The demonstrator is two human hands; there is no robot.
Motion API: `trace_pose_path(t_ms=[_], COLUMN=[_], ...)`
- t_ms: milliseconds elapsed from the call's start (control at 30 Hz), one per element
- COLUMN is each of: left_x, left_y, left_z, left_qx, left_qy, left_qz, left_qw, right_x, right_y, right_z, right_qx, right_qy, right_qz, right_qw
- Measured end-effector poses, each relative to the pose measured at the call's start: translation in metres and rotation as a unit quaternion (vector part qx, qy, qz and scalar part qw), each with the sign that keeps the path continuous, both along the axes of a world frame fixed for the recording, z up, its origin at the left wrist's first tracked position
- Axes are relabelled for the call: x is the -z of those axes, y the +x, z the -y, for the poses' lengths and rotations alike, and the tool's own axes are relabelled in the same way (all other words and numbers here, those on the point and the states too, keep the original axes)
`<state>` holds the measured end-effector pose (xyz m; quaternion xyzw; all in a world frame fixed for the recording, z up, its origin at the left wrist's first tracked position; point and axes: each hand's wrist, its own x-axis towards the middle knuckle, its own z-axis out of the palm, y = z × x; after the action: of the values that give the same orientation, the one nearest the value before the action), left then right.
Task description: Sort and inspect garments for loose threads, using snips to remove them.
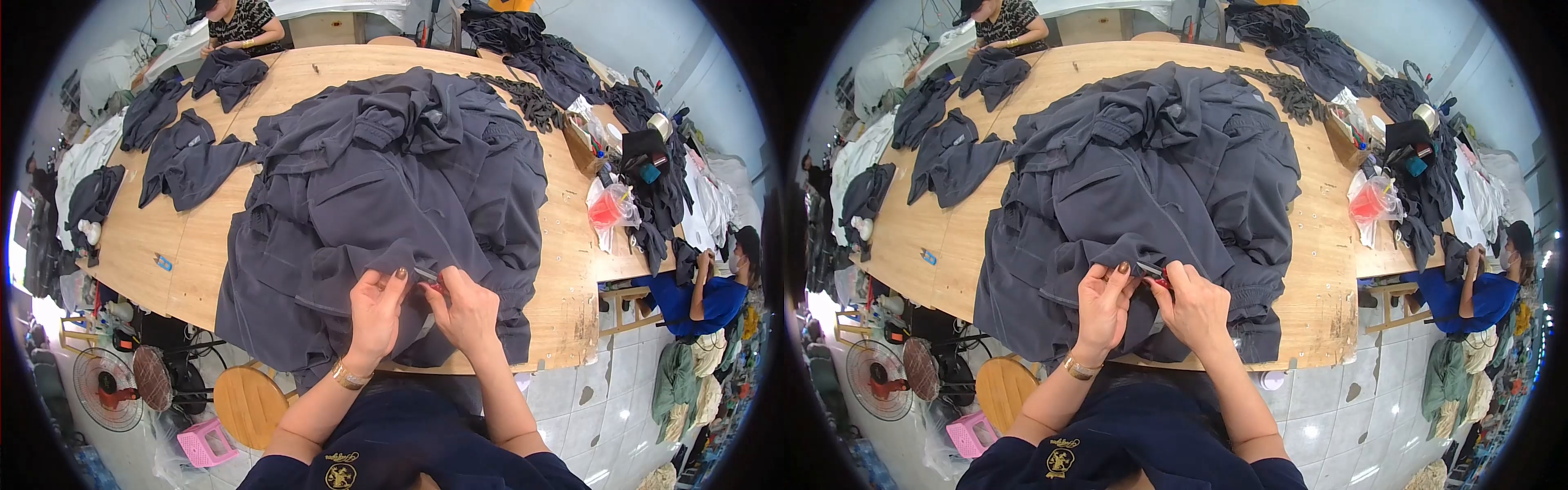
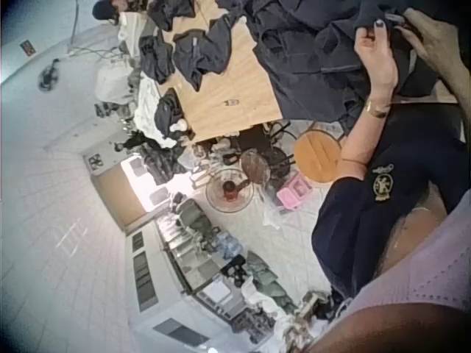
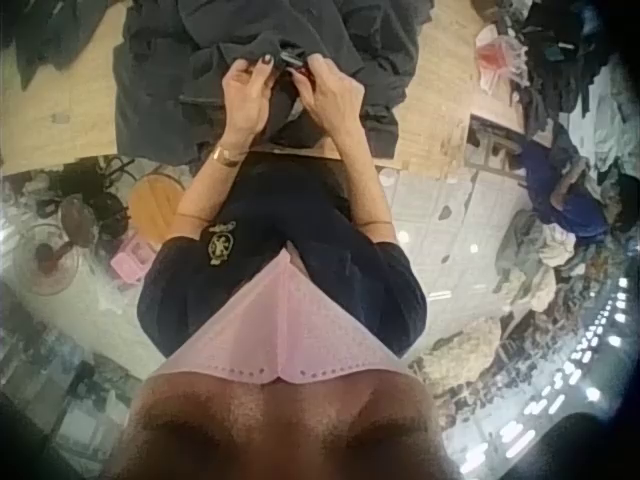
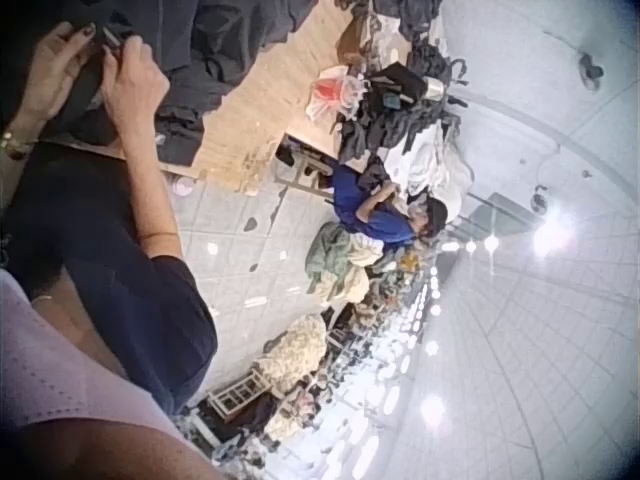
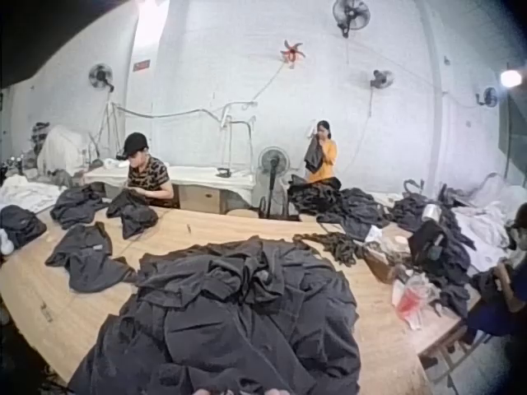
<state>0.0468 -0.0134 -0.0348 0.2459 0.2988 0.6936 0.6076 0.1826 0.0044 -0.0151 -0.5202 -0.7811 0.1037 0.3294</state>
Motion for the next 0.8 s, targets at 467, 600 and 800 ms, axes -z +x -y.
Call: trace_pose_path(t_ms=[467,600,800], left_x=[0.0004,0.0044,0.0047], left_y=[-0.0007,-0.0024,-0.0023], left_z=[-0.0001,-0.0002,0.0000], left_qx=[-0.006,-0.003,0.001], left_qy=[0.000,-0.004,0.002], left_qz=[0.003,0.004,-0.005], left_qw=[1.000,1.000,1.000], right_x=[-0.0011,-0.0011,-0.0036], right_y=[0.0040,0.0018,-0.0003], right_z=[-0.0025,-0.0001,-0.0014], right_qx=[-0.017,-0.030,-0.034], right_qy=[0.019,-0.017,-0.021], right_qz=[-0.030,-0.025,-0.026], right_qw=[0.999,0.999,0.999])
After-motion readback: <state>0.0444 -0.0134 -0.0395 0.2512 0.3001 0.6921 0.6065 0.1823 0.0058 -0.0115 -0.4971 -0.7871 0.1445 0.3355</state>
